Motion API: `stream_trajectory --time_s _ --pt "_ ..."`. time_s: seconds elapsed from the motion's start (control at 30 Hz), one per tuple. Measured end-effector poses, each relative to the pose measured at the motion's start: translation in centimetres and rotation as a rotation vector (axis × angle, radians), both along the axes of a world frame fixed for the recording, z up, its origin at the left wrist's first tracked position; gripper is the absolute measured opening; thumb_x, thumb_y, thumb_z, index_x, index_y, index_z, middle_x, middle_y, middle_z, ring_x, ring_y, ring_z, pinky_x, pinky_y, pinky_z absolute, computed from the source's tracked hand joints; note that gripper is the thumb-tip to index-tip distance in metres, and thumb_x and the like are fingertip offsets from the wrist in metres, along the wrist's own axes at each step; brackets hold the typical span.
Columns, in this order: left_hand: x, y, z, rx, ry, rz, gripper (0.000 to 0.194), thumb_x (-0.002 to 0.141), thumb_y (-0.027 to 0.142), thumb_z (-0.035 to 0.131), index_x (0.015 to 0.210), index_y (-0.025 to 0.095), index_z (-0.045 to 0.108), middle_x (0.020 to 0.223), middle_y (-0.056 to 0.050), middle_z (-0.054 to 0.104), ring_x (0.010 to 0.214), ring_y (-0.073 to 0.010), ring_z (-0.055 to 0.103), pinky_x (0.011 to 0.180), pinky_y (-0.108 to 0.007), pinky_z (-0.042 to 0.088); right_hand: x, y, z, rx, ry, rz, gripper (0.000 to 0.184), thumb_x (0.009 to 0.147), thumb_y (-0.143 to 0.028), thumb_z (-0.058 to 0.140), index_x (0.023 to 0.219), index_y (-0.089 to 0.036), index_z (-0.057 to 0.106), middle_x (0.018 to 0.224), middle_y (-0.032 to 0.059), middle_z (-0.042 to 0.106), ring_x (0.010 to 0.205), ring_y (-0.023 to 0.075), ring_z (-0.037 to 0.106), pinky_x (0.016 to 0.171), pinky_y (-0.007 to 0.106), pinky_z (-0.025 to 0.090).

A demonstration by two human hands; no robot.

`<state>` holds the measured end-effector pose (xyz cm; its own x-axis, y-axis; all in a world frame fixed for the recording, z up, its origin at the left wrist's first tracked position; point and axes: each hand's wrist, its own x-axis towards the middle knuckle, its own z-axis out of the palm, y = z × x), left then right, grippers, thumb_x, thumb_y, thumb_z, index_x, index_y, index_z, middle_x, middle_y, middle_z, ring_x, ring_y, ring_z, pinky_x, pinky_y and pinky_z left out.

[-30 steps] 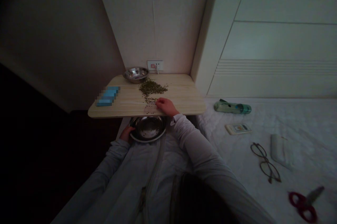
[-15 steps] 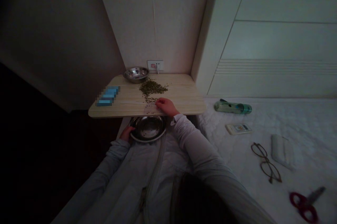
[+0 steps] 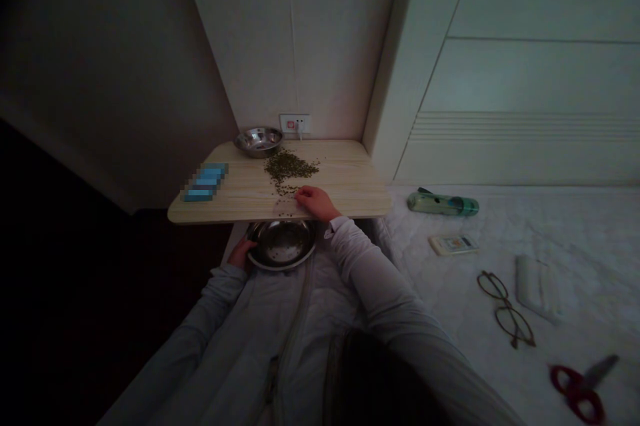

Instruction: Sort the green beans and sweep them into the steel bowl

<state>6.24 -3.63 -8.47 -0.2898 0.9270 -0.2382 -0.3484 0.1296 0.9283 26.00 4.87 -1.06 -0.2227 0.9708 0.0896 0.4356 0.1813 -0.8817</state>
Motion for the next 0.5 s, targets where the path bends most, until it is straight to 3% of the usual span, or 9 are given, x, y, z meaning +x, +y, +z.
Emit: stream_trajectory --time_s 0.27,0.5 --pt "0.24 -0.24 0.51 -0.068 -0.087 -0.003 0.019 0.04 0.017 0.057 0.058 0.017 0.059 0.053 0.002 0.06 0.052 -0.0145 0.053 0.052 -0.025 0.043 -0.05 0.13 -0.1 0.002 -0.011 0.026 0.017 0.066 -0.027 0.05 0.07 -0.014 0.06 0.057 -0.0028 0.054 0.053 0.0084 0.041 0.053 0.022 0.029" --pt "0.42 -0.17 0.76 -0.078 -0.126 -0.008 0.02 0.041 0.015 0.056 0.06 0.017 0.06 0.054 0.001 0.061 0.056 -0.0161 0.055 0.053 -0.026 0.043 0.02 0.1 -0.03 -0.031 0.023 0.054 0.016 0.064 -0.026 0.05 0.069 -0.015 0.06 0.056 -0.0032 0.053 0.053 0.0083 0.041 0.054 0.022 0.03"
